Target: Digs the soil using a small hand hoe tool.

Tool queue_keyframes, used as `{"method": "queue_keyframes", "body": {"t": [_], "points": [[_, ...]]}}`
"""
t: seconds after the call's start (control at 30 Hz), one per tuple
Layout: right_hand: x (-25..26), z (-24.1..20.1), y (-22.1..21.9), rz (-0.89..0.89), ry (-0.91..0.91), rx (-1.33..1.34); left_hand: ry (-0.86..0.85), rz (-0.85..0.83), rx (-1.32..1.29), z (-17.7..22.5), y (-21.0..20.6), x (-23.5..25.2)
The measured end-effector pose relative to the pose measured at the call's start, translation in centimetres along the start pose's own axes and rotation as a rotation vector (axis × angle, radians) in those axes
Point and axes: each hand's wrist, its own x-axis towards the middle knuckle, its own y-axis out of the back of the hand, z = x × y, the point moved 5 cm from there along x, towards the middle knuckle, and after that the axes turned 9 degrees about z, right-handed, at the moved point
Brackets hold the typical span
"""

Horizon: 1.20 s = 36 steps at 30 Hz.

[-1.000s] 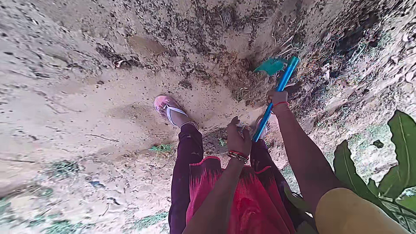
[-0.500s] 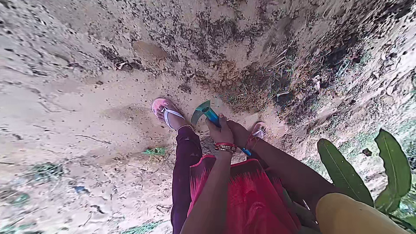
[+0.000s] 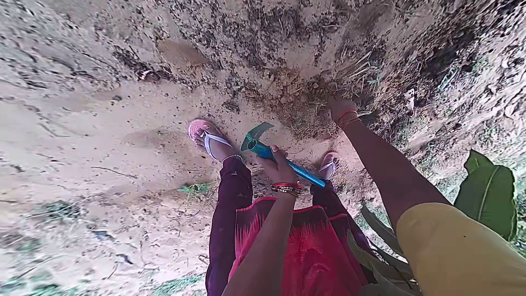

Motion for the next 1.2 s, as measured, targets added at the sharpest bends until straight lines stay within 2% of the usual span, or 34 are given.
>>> {"method": "queue_keyframes", "body": {"t": [0.1, 0.17, 0.23, 0.3, 0.37, 0.4, 0.47, 0.57, 0.6, 0.67, 0.73, 0.8, 0.93, 1.03, 1.1, 1.17, 1.2], "points": [[-2.0, 6.2, 6.0, 0.265, -0.191, 0.180, -0.015, -0.033, 0.031, -0.2, -0.6, -0.6], [-3.8, 9.2, 9.3, 0.435, -0.202, 0.297, -0.037, -0.046, 0.046, -0.2, -1.0, -1.0], [-4.4, 11.3, 9.8, 0.470, -0.195, 0.357, -0.051, -0.043, 0.057, -0.2, -1.2, -1.1], [-4.9, 13.3, 7.8, 0.457, -0.257, 0.399, -0.046, -0.049, 0.063, -0.4, -1.2, -1.5], [-5.6, 14.5, 6.7, 0.545, -0.343, 0.464, -0.055, -0.058, 0.079, -0.2, -1.7, -1.4], [-6.0, 14.9, 5.3, 0.529, -0.406, 0.538, -0.049, -0.060, 0.091, -0.3, -1.6, -1.5], [-5.7, 15.6, 0.8, 0.440, -0.556, 0.788, -0.054, -0.065, 0.092, -0.7, -1.7, -1.7], [-5.0, 13.3, -5.0, 0.378, -0.660, 1.195, -0.064, -0.075, 0.073, -1.1, -1.8, -2.0], [-4.4, 12.5, -6.0, 0.372, -0.675, 1.194, -0.062, -0.077, 0.070, -1.3, -1.8, -2.1], [-2.5, 11.2, -6.9, 0.344, -0.657, 0.965, -0.059, -0.075, 0.078, -1.7, -1.7, -2.0], [-0.6, 9.7, -7.2, 0.258, -0.561, 0.697, -0.063, -0.077, 0.111, -2.2, -1.5, -2.0], [1.8, 8.1, -8.2, 0.145, -0.485, 0.542, -0.098, -0.085, 0.136, -2.5, -1.4, -1.7], [1.7, 5.8, -8.4, 0.010, -0.556, 0.641, -0.108, -0.085, 0.203, -3.4, -0.9, -1.5], [0.5, 6.4, -7.4, 0.094, -0.513, 0.905, -0.090, -0.092, 0.255, -3.2, -1.0, -1.5], [-1.9, 7.1, -3.4, 0.263, -0.436, 1.020, -0.090, -0.085, 0.245, -2.6, -1.1, -1.5], [-4.6, 8.7, 0.9, 0.429, -0.401, 0.906, -0.084, -0.084, 0.204, -2.1, -1.3, -1.6], [-5.4, 9.9, 1.5, 0.440, -0.415, 0.802, -0.085, -0.087, 0.182, -2.0, -1.3, -1.6]]}}
